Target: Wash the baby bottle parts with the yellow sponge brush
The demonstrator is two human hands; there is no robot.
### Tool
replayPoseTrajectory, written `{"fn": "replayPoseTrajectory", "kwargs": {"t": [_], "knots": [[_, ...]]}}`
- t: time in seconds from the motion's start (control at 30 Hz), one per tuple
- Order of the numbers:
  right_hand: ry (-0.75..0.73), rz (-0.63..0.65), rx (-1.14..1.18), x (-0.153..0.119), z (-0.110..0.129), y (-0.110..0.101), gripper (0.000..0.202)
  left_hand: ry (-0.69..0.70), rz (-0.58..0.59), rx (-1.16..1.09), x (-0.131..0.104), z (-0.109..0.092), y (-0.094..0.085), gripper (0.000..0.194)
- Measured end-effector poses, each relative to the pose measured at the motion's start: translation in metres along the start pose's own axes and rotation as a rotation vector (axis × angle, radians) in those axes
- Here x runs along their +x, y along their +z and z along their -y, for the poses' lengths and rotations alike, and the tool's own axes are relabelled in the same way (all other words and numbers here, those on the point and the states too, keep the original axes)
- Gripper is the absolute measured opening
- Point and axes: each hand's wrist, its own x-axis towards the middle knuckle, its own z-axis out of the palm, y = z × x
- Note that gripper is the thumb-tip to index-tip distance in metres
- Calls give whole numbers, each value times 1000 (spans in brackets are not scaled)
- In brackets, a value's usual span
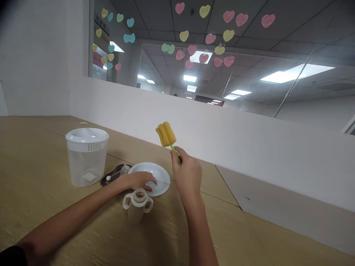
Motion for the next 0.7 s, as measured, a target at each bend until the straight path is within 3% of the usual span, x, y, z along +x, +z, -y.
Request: {"fn": "replayPoseTrajectory", "kwargs": {"t": [0.1, 0.23, 0.37, 0.47, 0.53, 0.7], "knots": [[10, -7, 6, 0, -1, 0, 32, 5, 49, -79, 5, 11, 14, 38], [6, -16, 2, 1, -2, 1, 32, -46, -36, -92, 8, 21, 21, 31], [-8, -15, -11, 1, -1, 2, 32, -63, -88, -90, 9, 19, 19, 19], [4, -6, -16, 1, -1, 1, 33, -46, -120, -113, 5, 15, 5, 23], [20, 18, -26, 2, -2, 0, 33, -34, -206, -158, 0, 13, -11, 23], [0, 200, -39, 1, -1, 3, 31, -20, -621, -561, -18, 6, -57, 29]]}}
